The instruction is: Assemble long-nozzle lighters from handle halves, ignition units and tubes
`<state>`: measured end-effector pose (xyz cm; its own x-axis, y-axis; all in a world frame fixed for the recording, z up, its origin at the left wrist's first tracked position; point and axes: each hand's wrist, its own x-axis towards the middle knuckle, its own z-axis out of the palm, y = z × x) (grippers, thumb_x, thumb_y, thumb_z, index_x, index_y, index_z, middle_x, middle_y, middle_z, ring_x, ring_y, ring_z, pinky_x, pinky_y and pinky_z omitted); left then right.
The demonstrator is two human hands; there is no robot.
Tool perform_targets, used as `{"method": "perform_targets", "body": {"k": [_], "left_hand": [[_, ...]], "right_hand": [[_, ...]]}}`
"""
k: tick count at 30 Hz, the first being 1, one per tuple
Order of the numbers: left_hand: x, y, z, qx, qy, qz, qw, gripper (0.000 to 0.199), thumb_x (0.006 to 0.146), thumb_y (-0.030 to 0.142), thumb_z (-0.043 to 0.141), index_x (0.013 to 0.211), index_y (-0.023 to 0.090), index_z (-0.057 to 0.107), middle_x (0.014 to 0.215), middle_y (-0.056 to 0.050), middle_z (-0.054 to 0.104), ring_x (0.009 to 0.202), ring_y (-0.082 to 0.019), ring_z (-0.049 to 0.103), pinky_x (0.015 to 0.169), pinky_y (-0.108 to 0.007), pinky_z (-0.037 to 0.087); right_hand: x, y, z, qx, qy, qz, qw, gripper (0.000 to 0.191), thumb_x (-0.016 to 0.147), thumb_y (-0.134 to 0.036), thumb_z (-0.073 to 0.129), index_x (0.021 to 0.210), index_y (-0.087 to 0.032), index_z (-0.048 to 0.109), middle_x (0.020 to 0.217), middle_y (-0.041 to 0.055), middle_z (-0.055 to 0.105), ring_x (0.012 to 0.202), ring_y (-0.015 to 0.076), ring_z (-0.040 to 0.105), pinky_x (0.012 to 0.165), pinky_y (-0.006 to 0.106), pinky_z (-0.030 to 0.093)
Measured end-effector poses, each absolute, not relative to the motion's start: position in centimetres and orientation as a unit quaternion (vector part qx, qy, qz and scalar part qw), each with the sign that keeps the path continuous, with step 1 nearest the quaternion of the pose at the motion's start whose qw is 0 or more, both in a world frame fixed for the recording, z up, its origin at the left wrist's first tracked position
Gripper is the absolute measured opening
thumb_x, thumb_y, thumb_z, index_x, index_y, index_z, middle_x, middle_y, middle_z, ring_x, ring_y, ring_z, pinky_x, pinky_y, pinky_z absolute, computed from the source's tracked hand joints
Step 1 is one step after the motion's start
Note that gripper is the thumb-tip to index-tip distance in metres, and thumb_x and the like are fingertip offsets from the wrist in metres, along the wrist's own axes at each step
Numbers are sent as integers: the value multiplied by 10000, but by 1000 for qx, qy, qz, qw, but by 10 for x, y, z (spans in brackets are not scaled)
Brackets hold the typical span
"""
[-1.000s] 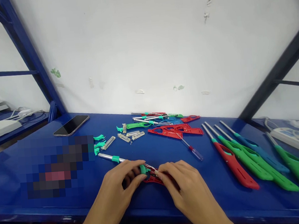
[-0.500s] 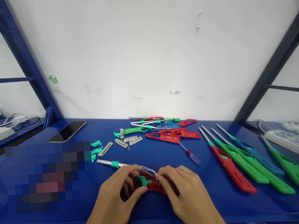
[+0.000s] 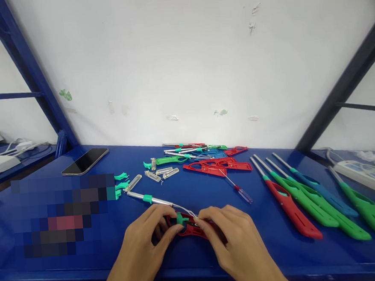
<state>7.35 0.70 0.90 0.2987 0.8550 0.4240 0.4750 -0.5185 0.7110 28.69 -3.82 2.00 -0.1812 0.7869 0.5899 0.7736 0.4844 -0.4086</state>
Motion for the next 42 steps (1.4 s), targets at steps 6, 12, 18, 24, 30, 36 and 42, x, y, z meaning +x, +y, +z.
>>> {"method": "perform_targets", "body": {"k": [6, 12, 18, 24, 30, 36, 42], "left_hand": [[74, 5, 9, 780, 415, 403, 241, 34, 956, 284, 707, 926, 277, 693, 906, 22, 735, 690, -154, 628, 677, -253, 545], [74, 4, 12, 791, 391, 407, 234, 86, 960, 224, 711, 922, 300, 712, 1041, 36, 763, 832, -154, 714, 796, -231, 575], [75, 2, 13, 798, 376, 404, 240, 148, 969, 207, 719, 992, 352, 734, 1063, 69, 765, 968, -151, 751, 914, -211, 567], [74, 3, 11, 808, 366, 397, 237, 161, 958, 222, 742, 1028, 367, 741, 1107, 83, 770, 943, -137, 739, 907, -197, 573], [72, 4, 10, 808, 368, 388, 247, 205, 936, 178, 756, 1045, 351, 740, 1082, 82, 773, 900, -132, 726, 874, -196, 589], [72, 2, 12, 815, 337, 419, 215, 206, 932, 158, 759, 1019, 344, 740, 1093, 97, 768, 927, -94, 756, 893, -128, 576], [75, 0, 17, 813, 322, 458, 160, 90, 960, 226, 750, 994, 309, 739, 1051, 74, 788, 915, -99, 787, 912, -122, 578]], "right_hand": [[288, -39, 18, -499, -780, 32, 375, 154, 1086, -201, 541, 991, -267, 642, 914, -56, 773, 735, 164, 671, 754, 327, 425], [287, -39, 18, -491, -784, 39, 377, 147, 1088, -199, 545, 991, -273, 627, 912, -65, 765, 744, 163, 671, 767, 327, 415], [286, -39, 18, -482, -792, 29, 374, 121, 1094, -223, 546, 1012, -277, 616, 933, -64, 764, 750, 164, 672, 769, 325, 417], [286, -40, 20, -490, -788, 42, 369, 122, 1098, -217, 539, 1030, -279, 619, 952, -59, 765, 783, 168, 686, 803, 325, 411], [287, -41, 20, -491, -787, 44, 372, 127, 1094, -204, 538, 1036, -279, 623, 973, -59, 765, 802, 171, 690, 827, 328, 406], [287, -40, 19, -493, -791, 56, 358, 122, 1079, -181, 564, 1029, -281, 614, 966, -68, 749, 795, 174, 674, 817, 326, 394], [288, -42, 18, -491, -790, 55, 363, 113, 1067, -182, 590, 1011, -279, 607, 954, -72, 743, 783, 171, 658, 802, 317, 391]]}}
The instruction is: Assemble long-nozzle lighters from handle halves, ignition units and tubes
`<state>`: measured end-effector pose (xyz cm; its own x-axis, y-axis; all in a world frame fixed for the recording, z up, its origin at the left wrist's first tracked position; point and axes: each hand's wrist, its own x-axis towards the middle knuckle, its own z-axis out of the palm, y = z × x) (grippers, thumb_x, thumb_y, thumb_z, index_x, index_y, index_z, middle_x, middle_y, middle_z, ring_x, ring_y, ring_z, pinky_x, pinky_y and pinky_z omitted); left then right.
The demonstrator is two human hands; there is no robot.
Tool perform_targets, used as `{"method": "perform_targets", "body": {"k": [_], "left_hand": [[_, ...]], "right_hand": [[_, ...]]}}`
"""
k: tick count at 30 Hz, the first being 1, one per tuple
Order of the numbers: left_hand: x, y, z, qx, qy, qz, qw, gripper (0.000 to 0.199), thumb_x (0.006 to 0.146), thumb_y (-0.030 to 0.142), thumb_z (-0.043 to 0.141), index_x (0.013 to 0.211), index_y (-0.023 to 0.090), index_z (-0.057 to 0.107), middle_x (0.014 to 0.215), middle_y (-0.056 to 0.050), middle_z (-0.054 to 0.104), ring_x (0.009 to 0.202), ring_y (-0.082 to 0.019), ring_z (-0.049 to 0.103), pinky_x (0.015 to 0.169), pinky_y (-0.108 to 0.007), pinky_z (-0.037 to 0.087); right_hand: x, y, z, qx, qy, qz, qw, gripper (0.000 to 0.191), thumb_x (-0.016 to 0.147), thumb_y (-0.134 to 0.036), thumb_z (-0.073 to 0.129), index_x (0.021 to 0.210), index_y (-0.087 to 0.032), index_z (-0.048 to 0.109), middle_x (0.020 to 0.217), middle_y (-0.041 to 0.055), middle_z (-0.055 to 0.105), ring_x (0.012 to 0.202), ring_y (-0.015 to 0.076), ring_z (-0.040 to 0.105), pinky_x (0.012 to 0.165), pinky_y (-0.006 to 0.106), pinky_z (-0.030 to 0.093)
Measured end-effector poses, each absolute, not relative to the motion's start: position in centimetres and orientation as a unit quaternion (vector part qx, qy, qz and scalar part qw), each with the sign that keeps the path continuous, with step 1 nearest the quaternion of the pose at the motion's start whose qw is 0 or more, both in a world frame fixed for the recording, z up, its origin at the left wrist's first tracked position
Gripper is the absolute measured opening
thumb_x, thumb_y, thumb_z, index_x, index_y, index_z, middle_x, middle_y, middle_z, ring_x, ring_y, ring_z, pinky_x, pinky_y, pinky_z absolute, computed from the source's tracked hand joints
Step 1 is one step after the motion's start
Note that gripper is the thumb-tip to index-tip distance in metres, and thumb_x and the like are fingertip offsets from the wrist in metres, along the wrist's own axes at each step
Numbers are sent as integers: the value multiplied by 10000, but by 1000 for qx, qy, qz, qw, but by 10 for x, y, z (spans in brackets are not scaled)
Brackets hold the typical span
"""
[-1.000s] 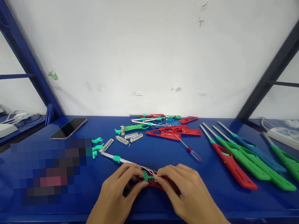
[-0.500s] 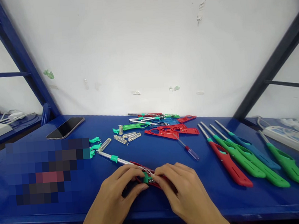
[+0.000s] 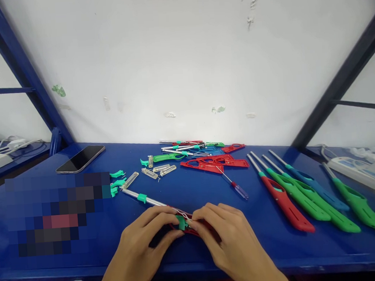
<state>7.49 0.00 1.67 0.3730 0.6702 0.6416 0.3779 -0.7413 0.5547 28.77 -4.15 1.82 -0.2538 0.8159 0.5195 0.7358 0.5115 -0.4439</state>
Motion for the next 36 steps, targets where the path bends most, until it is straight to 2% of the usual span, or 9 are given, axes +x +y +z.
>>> {"method": "perform_targets", "body": {"k": [11, 17, 23, 36], "left_hand": [[79, -1, 24, 811, 323, 467, 138, 54, 981, 246, 718, 945, 275, 747, 1015, 52, 806, 869, -102, 796, 875, -119, 591], [81, -4, 26, 808, 326, 473, 132, 86, 985, 235, 699, 916, 268, 738, 993, 50, 800, 859, -98, 791, 867, -113, 588], [78, -3, 21, 811, 334, 458, 145, 78, 973, 211, 717, 950, 281, 741, 1050, 51, 792, 897, -107, 790, 897, -129, 584], [75, -4, 18, 826, 314, 450, 130, 92, 994, 187, 695, 1000, 268, 737, 1073, 31, 788, 927, -133, 782, 909, -170, 600]], "right_hand": [[285, -40, 20, -504, -784, 52, 358, 106, 1081, -226, 567, 990, -275, 591, 935, -57, 723, 776, 179, 634, 776, 319, 390], [285, -44, 18, -526, -772, 45, 354, 224, 1064, -359, 603, 864, -259, 593, 829, -50, 684, 722, 182, 582, 796, 338, 384], [285, -45, 19, -504, -784, 39, 360, 157, 1065, -232, 575, 915, -259, 614, 889, -47, 705, 747, 172, 591, 809, 332, 382], [289, -42, 21, -506, -782, 95, 352, 168, 1070, -255, 614, 904, -253, 640, 898, -57, 725, 763, 156, 621, 803, 322, 392]]}}
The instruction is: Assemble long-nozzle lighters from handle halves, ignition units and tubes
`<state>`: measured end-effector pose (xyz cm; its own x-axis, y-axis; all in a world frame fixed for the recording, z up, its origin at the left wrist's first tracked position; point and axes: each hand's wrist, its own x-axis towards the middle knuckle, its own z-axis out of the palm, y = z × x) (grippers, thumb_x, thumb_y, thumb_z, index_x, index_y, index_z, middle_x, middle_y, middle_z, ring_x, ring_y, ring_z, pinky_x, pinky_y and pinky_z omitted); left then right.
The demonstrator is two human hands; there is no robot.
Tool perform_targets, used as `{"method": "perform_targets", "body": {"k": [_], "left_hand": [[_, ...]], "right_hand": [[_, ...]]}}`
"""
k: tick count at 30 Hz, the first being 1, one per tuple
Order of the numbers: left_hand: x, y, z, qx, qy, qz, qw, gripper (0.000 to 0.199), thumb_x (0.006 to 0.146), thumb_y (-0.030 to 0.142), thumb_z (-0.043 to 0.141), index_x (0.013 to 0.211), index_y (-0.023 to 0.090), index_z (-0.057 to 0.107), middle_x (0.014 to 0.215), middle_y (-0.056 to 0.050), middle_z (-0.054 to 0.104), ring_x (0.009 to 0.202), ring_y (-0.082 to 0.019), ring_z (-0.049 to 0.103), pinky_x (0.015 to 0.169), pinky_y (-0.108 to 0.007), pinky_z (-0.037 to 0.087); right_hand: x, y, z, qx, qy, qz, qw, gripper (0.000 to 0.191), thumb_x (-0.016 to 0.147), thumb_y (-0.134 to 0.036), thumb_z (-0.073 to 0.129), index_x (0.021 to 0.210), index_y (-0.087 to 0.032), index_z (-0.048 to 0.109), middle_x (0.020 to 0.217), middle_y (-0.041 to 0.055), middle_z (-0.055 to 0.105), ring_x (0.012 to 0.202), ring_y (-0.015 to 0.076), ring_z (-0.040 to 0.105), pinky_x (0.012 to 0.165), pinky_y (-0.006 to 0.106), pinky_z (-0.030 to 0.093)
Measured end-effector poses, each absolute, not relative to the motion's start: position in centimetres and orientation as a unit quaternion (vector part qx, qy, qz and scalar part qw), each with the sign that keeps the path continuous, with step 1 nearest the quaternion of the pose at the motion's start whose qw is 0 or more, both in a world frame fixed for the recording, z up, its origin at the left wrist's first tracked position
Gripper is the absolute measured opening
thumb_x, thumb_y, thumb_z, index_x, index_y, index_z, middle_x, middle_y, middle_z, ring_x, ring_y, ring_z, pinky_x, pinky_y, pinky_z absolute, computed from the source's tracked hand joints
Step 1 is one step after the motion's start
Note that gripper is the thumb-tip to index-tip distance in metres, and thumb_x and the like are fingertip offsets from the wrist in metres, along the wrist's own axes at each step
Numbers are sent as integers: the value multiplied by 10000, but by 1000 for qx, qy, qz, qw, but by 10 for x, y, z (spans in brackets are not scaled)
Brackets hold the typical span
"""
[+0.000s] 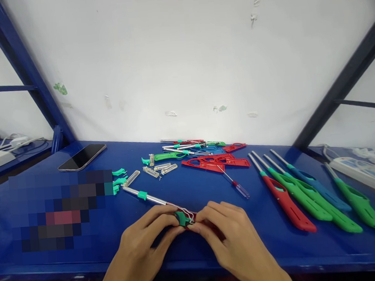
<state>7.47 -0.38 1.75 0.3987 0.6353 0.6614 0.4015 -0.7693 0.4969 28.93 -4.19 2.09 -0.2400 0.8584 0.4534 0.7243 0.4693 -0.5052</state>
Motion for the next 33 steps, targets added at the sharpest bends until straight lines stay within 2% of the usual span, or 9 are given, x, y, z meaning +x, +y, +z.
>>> {"method": "perform_targets", "body": {"k": [3, 8, 12, 16, 22, 25, 27, 30, 33], "left_hand": [[74, -3, 16, 833, 310, 440, 127, 89, 1011, 206, 682, 1041, 277, 728, 1057, 37, 786, 929, -125, 781, 914, -158, 596], [73, -1, 13, 843, 310, 428, 100, 146, 1059, 229, 609, 1093, 288, 738, 1148, 38, 793, 1032, -125, 780, 1006, -160, 565], [75, 0, 15, 845, 312, 424, 96, 163, 1065, 218, 591, 1086, 284, 739, 1141, 39, 795, 996, -112, 789, 971, -138, 572], [75, 1, 15, 851, 309, 411, 107, 197, 1058, 169, 581, 1109, 290, 728, 1167, 50, 787, 1013, -98, 782, 993, -130, 558], [74, 2, 8, 847, 336, 394, 120, 222, 1033, 170, 606, 1119, 322, 744, 1205, 42, 786, 1045, -142, 783, 993, -211, 597], [75, 2, 6, 831, 372, 393, 126, 223, 1024, 230, 635, 1196, 333, 730, 1153, 26, 798, 987, -170, 790, 934, -257, 635], [75, 2, 5, 819, 394, 402, 114, 250, 1023, 292, 645, 1260, 334, 714, 1078, 19, 809, 879, -174, 791, 840, -260, 657], [75, 3, 2, 809, 408, 411, 98, 265, 1023, 358, 647, 1279, 343, 713, 972, 35, 805, 700, -155, 745, 711, -246, 647], [74, 3, -1, 807, 416, 408, 97, 284, 1023, 377, 649, 1303, 363, 697, 950, 50, 791, 624, -141, 692, 683, -242, 627]], "right_hand": [[289, -42, 20, -508, -776, 101, 359, 186, 1056, -302, 645, 877, -252, 654, 879, -60, 729, 746, 150, 620, 775, 317, 400], [290, -41, 21, -508, -773, 91, 368, 178, 993, -319, 740, 841, -255, 673, 855, -59, 714, 710, 147, 591, 735, 319, 397], [290, -39, 24, -504, -773, 69, 379, 182, 962, -300, 777, 824, -244, 672, 867, -35, 695, 774, 172, 585, 782, 339, 412], [291, -38, 24, -519, -766, 77, 370, 166, 935, -292, 803, 844, -250, 671, 905, -25, 683, 822, 189, 577, 765, 343, 429], [291, -37, 22, -533, -770, 80, 343, 183, 918, -296, 822, 868, -258, 651, 918, -43, 711, 843, 197, 606, 831, 367, 450], [291, -37, 22, -534, -770, 82, 338, 173, 929, -300, 811, 879, -258, 651, 907, -43, 724, 832, 199, 612, 814, 362, 459], [291, -37, 22, -532, -771, 87, 340, 161, 936, -298, 803, 881, -259, 656, 901, -43, 731, 819, 195, 615, 797, 353, 465], [290, -38, 23, -529, -771, 87, 343, 159, 939, -283, 801, 877, -259, 656, 892, -49, 735, 808, 188, 622, 799, 345, 465], [290, -38, 24, -530, -771, 86, 343, 166, 952, -280, 788, 870, -258, 645, 876, -53, 724, 799, 185, 620, 780, 338, 453]]}}
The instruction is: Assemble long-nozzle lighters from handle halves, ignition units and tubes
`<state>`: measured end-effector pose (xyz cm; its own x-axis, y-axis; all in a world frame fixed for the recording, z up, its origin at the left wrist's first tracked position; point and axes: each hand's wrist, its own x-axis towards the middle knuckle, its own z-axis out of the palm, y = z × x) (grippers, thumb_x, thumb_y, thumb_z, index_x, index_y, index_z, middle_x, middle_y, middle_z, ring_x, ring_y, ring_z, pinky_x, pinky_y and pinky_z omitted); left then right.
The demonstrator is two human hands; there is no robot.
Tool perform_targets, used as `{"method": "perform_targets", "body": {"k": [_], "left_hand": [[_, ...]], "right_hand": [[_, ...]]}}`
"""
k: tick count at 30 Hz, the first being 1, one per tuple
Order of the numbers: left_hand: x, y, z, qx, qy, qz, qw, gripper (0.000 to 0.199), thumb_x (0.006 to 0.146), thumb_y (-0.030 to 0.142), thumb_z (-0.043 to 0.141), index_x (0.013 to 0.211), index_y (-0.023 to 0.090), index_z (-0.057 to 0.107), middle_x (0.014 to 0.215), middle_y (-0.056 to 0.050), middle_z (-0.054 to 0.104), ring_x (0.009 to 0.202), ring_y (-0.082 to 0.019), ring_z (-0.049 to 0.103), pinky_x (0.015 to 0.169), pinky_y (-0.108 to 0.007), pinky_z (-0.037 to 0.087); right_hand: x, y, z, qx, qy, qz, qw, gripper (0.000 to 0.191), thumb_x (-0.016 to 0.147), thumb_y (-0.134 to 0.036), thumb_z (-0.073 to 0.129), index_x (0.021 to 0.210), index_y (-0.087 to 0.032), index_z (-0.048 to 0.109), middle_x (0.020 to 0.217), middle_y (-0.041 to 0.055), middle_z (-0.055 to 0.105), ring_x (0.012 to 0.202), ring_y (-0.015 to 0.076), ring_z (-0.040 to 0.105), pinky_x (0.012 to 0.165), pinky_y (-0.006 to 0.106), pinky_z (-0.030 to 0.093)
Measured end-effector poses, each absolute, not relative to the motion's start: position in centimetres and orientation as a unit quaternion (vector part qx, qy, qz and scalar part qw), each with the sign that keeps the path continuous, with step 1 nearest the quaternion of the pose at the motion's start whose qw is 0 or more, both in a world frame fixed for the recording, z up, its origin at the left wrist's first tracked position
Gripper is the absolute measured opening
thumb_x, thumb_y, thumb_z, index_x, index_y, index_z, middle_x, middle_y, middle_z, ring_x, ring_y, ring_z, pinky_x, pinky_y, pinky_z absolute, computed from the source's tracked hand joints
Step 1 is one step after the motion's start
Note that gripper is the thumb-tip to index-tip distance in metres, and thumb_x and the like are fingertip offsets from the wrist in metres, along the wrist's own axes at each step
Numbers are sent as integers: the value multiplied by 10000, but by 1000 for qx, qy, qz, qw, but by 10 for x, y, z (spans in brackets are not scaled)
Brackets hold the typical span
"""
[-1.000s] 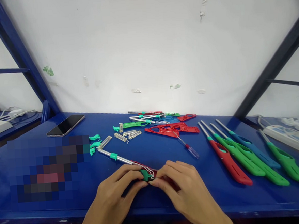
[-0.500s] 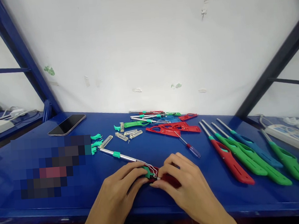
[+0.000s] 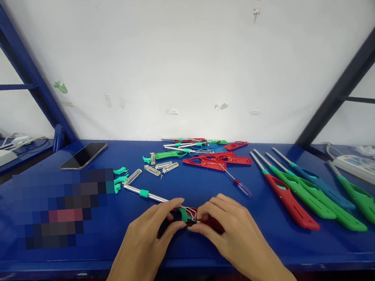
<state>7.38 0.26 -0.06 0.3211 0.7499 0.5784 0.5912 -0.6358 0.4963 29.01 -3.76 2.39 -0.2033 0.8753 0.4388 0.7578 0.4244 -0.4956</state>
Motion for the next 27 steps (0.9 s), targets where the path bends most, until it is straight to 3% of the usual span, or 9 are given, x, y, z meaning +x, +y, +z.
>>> {"method": "perform_targets", "body": {"k": [4, 9, 17, 27], "left_hand": [[73, 1, 0, 808, 417, 404, 103, 296, 1023, 373, 652, 1317, 358, 682, 981, 44, 785, 564, -129, 641, 654, -238, 604], [76, -1, 11, 818, 405, 385, 134, 187, 1020, 313, 632, 1177, 326, 733, 975, 41, 783, 524, -117, 625, 583, -225, 572], [76, 1, 10, 816, 396, 399, 133, 182, 1005, 299, 643, 1152, 337, 743, 1022, 47, 808, 637, -138, 710, 611, -217, 602], [75, 3, 6, 821, 391, 389, 145, 221, 993, 217, 670, 1158, 336, 758, 1143, 30, 795, 922, -170, 783, 912, -258, 639]], "right_hand": [[290, -37, 24, -532, -771, 82, 341, 185, 966, -291, 770, 851, -254, 630, 857, -50, 707, 800, 187, 606, 748, 334, 434], [290, -36, 23, -540, -768, 79, 336, 175, 957, -288, 782, 860, -258, 640, 844, -54, 696, 788, 181, 593, 734, 334, 425], [291, -37, 21, -542, -766, 87, 336, 165, 955, -272, 782, 871, -262, 641, 853, -44, 700, 790, 191, 610, 728, 334, 429], [289, -35, 24, -542, -760, 105, 343, 161, 957, -259, 780, 882, -265, 637, 855, -56, 691, 793, 180, 622, 792, 333, 450]]}}
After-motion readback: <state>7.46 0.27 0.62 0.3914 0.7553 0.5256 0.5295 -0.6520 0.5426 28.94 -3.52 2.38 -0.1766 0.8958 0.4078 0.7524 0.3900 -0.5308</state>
